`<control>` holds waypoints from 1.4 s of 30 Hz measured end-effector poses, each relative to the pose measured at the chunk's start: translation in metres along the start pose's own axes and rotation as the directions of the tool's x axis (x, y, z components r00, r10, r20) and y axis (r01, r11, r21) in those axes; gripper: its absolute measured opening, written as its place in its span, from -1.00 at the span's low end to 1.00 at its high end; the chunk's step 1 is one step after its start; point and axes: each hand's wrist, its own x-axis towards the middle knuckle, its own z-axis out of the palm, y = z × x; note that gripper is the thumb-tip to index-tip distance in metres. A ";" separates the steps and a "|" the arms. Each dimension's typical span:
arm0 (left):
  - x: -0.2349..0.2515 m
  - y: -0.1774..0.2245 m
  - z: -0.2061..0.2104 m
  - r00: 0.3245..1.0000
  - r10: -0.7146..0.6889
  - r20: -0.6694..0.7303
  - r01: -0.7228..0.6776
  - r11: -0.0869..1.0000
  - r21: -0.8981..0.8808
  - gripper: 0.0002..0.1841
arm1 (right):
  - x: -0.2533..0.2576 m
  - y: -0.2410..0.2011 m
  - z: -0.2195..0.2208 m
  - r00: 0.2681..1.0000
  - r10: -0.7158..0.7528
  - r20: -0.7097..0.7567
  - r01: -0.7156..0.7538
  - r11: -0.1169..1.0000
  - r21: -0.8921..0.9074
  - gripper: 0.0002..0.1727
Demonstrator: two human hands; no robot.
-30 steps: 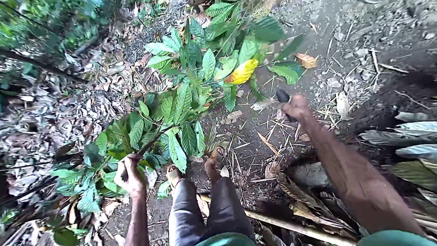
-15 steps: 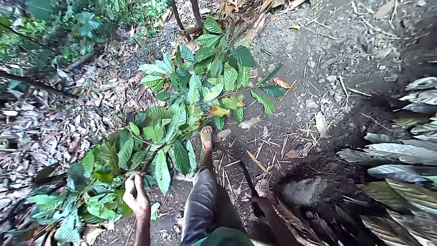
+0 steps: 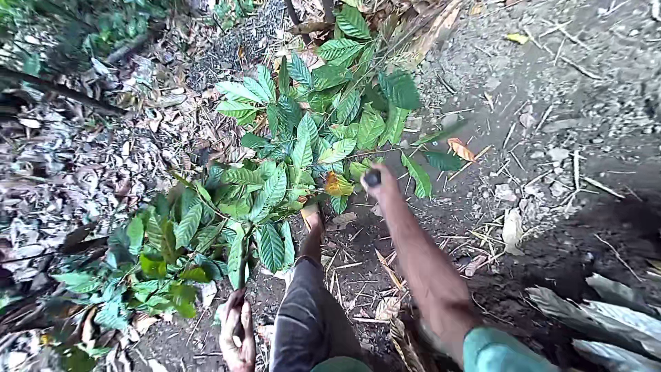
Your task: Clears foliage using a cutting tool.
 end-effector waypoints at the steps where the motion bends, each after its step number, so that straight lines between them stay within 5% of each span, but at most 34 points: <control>1: 0.003 0.005 0.006 1.000 -0.014 -0.011 0.014 1.000 -0.014 -0.65 | 0.013 -0.023 0.035 0.998 -0.005 0.065 0.009 0.999 -0.051 -0.73; 5: 0.016 0.028 0.023 0.993 -0.083 -0.083 0.084 0.996 0.007 -0.64 | 0.054 -0.089 0.126 0.967 -0.008 0.255 0.042 0.991 -0.126 -0.96; 10: 0.023 0.054 0.030 0.968 -0.201 -0.151 0.221 0.967 0.128 -0.55 | 0.073 -0.126 0.115 0.952 -0.009 0.306 0.093 0.960 -0.262 -0.96; 15: 0.028 0.093 0.037 0.843 -0.468 -0.265 0.461 0.882 -0.094 -0.58 | 0.075 -0.140 0.010 0.939 0.076 0.337 0.015 0.965 -0.260 -0.94; 18: 0.025 0.134 0.045 0.799 -0.416 -0.435 0.379 0.909 -0.174 -0.60 | 0.059 -0.133 -0.080 0.950 0.116 0.289 -0.029 0.956 -0.290 -0.88; 21: 0.032 0.186 0.074 0.678 -0.350 -0.646 0.236 0.937 -0.260 -0.71 | 0.049 -0.148 -0.138 0.948 0.151 0.280 -0.026 0.914 -0.405 -0.87; 23: 0.008 0.235 0.090 0.647 -0.316 -0.694 0.212 0.949 -0.234 -0.71 | 0.022 -0.170 -0.209 0.959 0.233 0.163 -0.117 0.846 -0.520 -0.86; 27: 0.006 0.291 0.126 0.687 -0.214 -0.695 0.169 0.977 -0.133 -0.69 | 0.010 -0.221 -0.272 0.949 0.298 0.104 -0.130 0.670 -0.731 -0.82; 31: -0.011 0.307 0.151 0.742 -0.133 -0.657 0.142 0.989 -0.041 -0.70 | 0.000 -0.257 -0.319 0.952 0.304 0.036 -0.128 0.504 -0.854 -0.82; 37: -0.026 0.306 0.190 0.825 -0.149 -0.545 0.189 0.982 0.017 -0.71 | 0.010 -0.255 -0.356 0.967 0.250 -0.052 -0.161 0.439 -0.884 -0.80; 42: -0.014 0.313 0.217 0.883 -0.161 -0.442 0.147 0.987 -0.067 -0.72 | -0.012 -0.230 -0.347 0.970 0.211 -0.120 -0.214 0.507 -0.835 -0.92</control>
